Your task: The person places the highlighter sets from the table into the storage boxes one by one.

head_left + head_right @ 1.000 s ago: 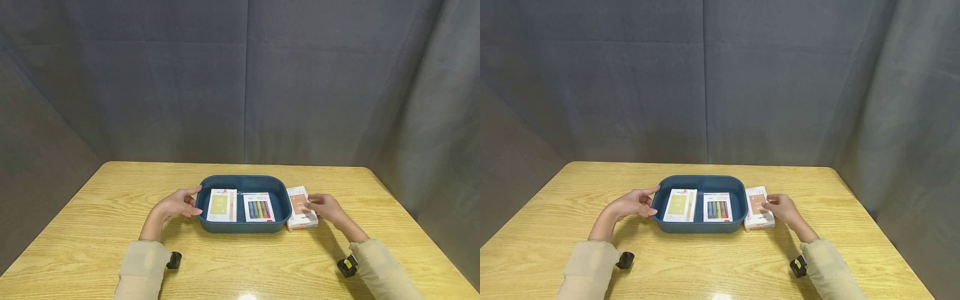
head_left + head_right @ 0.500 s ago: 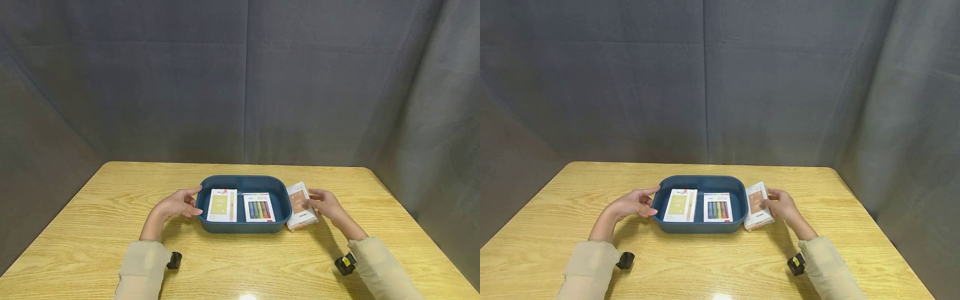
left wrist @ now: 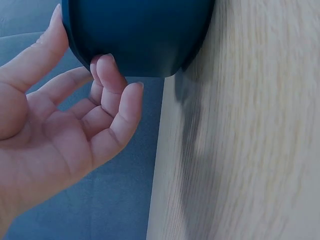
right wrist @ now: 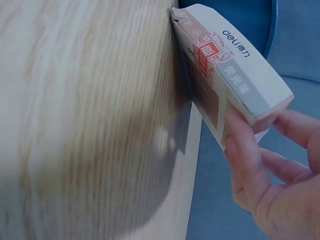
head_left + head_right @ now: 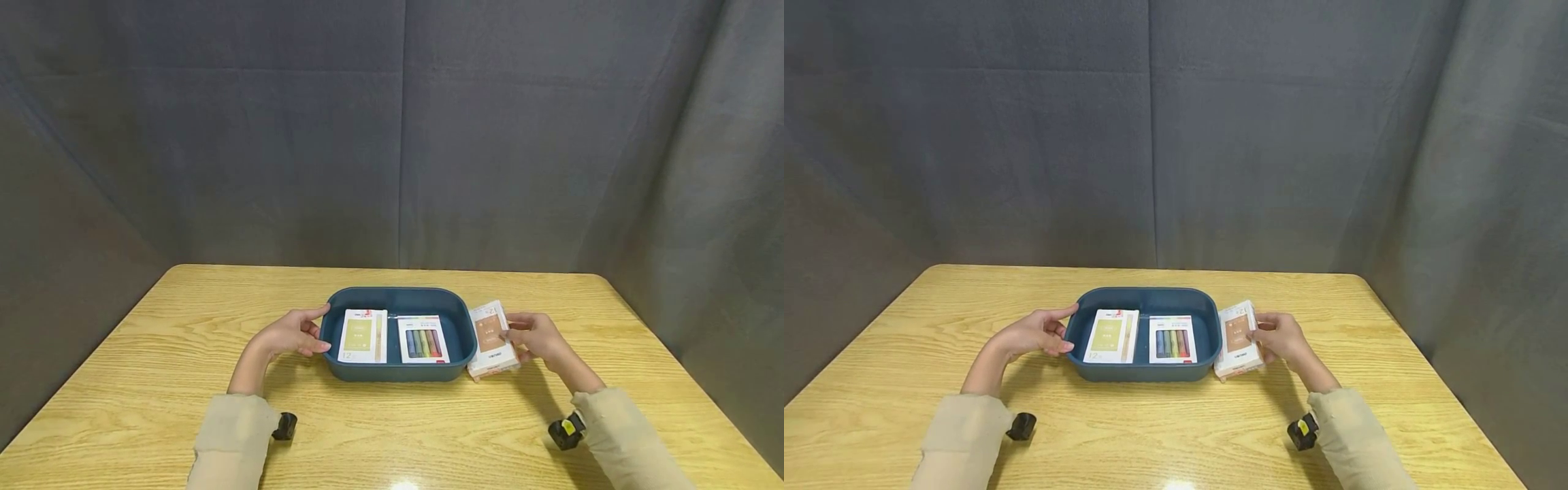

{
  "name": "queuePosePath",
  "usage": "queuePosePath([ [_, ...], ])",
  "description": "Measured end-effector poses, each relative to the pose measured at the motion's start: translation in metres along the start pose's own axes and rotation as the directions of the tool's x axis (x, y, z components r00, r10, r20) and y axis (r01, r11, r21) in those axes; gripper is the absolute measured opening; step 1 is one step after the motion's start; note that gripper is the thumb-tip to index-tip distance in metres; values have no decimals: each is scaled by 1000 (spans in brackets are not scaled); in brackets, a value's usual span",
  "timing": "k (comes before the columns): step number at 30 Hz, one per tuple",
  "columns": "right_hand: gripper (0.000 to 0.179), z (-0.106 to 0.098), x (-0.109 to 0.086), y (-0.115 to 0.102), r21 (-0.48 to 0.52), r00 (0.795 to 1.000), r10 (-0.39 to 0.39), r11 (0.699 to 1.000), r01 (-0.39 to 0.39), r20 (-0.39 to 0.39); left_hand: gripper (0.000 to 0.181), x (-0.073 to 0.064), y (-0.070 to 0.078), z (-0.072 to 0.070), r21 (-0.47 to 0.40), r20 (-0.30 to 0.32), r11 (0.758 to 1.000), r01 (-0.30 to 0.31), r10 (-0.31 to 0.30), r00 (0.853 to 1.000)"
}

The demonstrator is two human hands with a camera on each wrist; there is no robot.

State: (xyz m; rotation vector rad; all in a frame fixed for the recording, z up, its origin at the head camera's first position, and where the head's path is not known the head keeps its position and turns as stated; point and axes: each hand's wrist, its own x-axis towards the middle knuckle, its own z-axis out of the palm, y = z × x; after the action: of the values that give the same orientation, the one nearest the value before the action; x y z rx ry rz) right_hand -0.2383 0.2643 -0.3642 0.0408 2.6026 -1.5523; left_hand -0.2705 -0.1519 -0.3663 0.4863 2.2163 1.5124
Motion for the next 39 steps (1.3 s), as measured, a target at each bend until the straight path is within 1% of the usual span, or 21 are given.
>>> queuePosePath([
  [9, 52, 0, -1, 1, 14, 1000, -18, 1000, 18, -4, 81, -1, 0, 0, -7, 5, 1000, -6, 6, 1000],
  [18, 59, -2, -3, -2, 33, 1000, 6, 999, -6, 4, 82, -1, 0, -1, -13, 16, 1000, -21, 22, 1000],
  [25, 62, -4, -3, 0, 116, 1000, -20, 993, 17, 22, 82, -1, 1, -1, -6, 9, 1000, -15, 15, 1000],
  [29, 62, -7, -3, -1, 140, 999, -32, 990, 28, 23, 82, 0, 0, 0, 1, -6, 1000, -3, 3, 1000],
  [34, 61, -11, -4, -4, 134, 998, -58, 989, 56, 11, 82, 0, -1, 0, 9, -11, 1000, 0, 0, 1000],
  [39, 61, -15, -4, -9, 113, 998, -59, 992, 62, -22, 82, 0, -1, 0, 4, -8, 1000, 2, -2, 1000],
])
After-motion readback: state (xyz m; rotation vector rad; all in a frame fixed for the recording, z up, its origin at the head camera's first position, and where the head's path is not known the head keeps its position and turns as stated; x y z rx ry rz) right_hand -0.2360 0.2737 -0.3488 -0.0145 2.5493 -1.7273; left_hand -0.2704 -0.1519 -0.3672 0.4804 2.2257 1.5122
